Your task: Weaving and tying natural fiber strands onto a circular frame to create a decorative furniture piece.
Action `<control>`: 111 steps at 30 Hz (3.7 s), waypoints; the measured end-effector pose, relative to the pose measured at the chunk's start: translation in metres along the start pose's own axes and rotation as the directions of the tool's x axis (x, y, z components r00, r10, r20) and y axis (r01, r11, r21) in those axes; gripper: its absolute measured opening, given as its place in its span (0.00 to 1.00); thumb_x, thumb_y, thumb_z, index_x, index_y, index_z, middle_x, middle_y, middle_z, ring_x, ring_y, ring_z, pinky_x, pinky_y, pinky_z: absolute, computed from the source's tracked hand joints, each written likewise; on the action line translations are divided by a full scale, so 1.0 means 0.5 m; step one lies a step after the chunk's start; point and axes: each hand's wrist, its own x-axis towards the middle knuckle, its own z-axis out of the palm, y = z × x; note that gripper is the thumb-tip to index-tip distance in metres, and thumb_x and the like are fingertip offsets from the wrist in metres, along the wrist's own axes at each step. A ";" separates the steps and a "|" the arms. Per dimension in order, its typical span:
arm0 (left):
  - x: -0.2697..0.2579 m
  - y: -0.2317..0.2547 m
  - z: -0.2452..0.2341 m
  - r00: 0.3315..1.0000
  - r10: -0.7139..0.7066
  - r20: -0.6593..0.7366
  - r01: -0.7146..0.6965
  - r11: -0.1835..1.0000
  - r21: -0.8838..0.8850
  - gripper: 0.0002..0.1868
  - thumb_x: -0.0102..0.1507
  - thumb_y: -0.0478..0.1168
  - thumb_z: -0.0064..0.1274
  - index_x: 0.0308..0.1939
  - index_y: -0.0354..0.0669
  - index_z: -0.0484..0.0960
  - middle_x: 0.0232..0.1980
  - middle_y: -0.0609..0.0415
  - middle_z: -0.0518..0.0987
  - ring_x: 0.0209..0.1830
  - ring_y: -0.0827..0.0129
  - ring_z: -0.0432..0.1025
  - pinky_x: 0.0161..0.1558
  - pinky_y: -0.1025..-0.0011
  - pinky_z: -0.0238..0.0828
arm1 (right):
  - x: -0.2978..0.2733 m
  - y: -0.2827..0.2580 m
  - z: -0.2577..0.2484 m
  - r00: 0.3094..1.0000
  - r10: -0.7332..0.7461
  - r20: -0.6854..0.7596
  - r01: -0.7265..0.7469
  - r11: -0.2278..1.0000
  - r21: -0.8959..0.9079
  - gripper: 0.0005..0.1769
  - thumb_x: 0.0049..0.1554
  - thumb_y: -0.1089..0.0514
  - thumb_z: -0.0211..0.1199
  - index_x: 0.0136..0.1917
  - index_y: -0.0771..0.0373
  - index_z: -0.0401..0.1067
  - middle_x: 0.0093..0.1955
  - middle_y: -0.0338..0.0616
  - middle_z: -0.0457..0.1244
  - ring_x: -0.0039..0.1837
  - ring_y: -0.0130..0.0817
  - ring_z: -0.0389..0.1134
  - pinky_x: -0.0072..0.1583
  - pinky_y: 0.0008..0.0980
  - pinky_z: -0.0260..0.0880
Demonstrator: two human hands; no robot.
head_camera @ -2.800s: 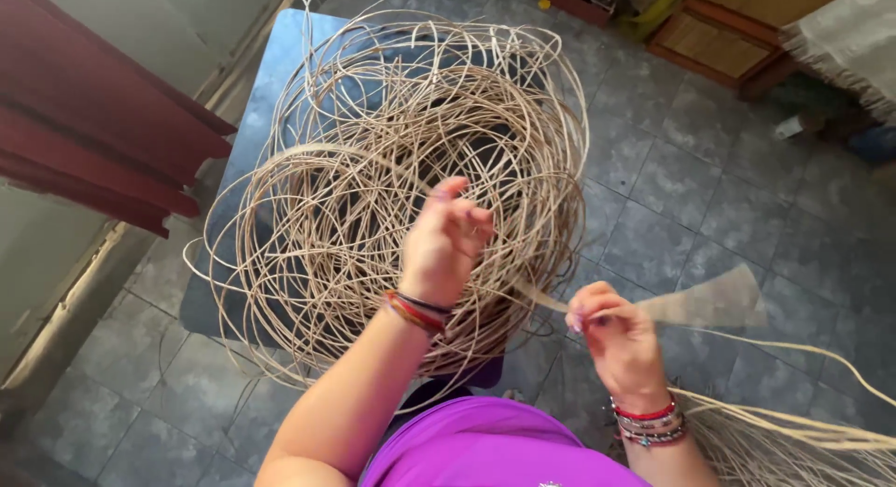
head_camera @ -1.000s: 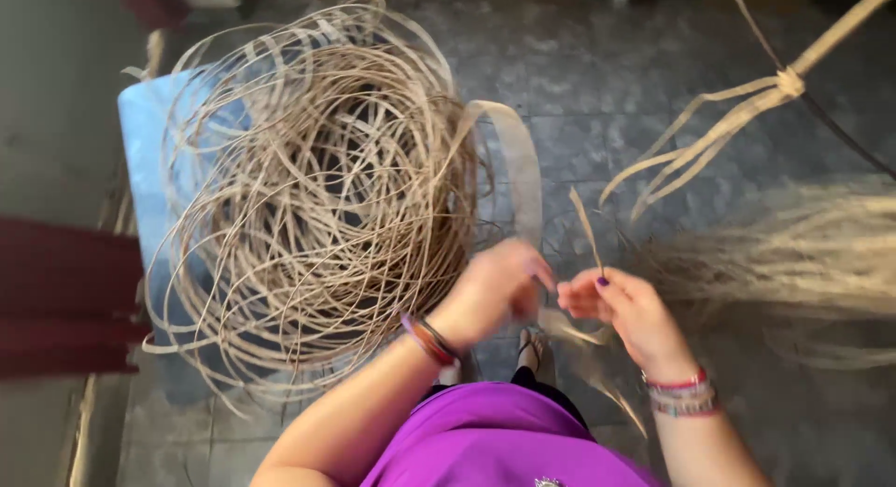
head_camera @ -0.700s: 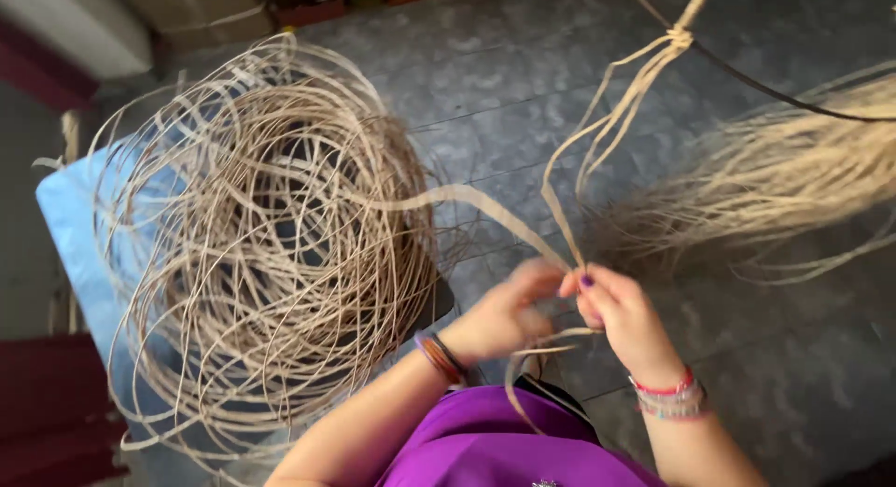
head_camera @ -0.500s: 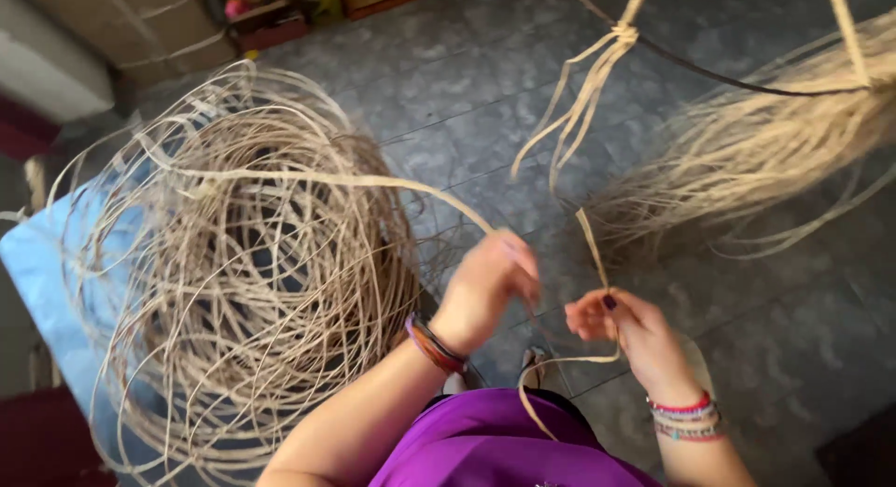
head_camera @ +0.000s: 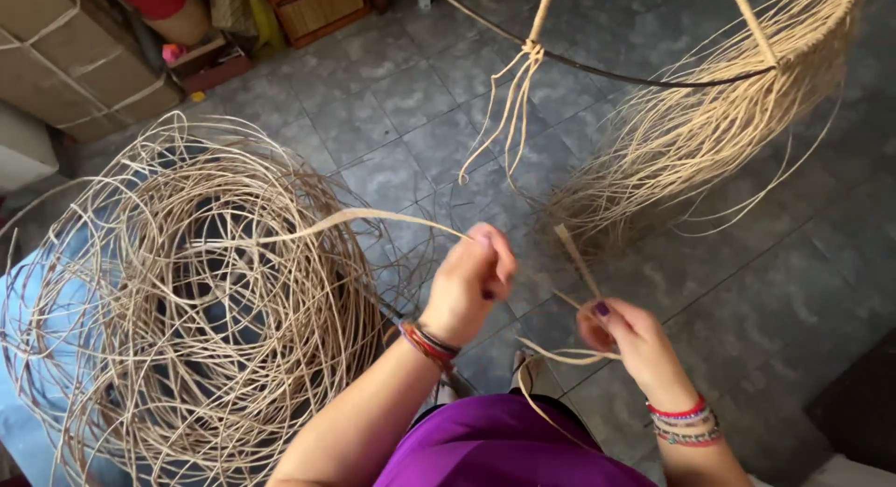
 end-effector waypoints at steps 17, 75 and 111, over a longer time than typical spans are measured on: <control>0.133 -0.182 0.019 0.998 -0.013 -0.067 0.005 0.994 -0.109 0.15 0.74 0.48 0.40 0.44 0.42 0.74 0.30 0.54 0.69 0.21 0.71 0.68 0.21 0.78 0.61 | 0.072 0.016 -0.107 0.999 0.026 -0.024 -0.021 0.980 0.199 0.18 0.67 0.59 0.49 0.48 0.68 0.79 0.31 0.49 0.67 0.33 0.32 0.66 0.39 0.28 0.68; 0.074 -0.151 0.268 0.754 0.182 0.631 -0.616 -0.137 0.776 0.44 0.51 0.52 0.68 0.66 0.35 0.70 0.63 0.37 0.75 0.70 0.48 0.67 0.70 0.56 0.62 | 0.043 -0.060 -0.312 0.965 -0.192 0.179 0.260 0.787 -0.560 0.06 0.53 0.59 0.66 0.41 0.55 0.84 0.40 0.45 0.75 0.48 0.47 0.77 0.50 0.44 0.76; 0.153 -0.254 0.275 0.981 -0.035 0.192 -0.185 0.139 0.973 0.42 0.61 0.41 0.54 0.76 0.37 0.51 0.47 0.34 0.77 0.43 0.35 0.78 0.42 0.43 0.76 | 0.206 -0.036 -0.322 0.814 -0.326 0.481 0.570 0.611 -0.549 0.06 0.57 0.58 0.62 0.43 0.50 0.80 0.41 0.40 0.72 0.50 0.44 0.74 0.50 0.42 0.74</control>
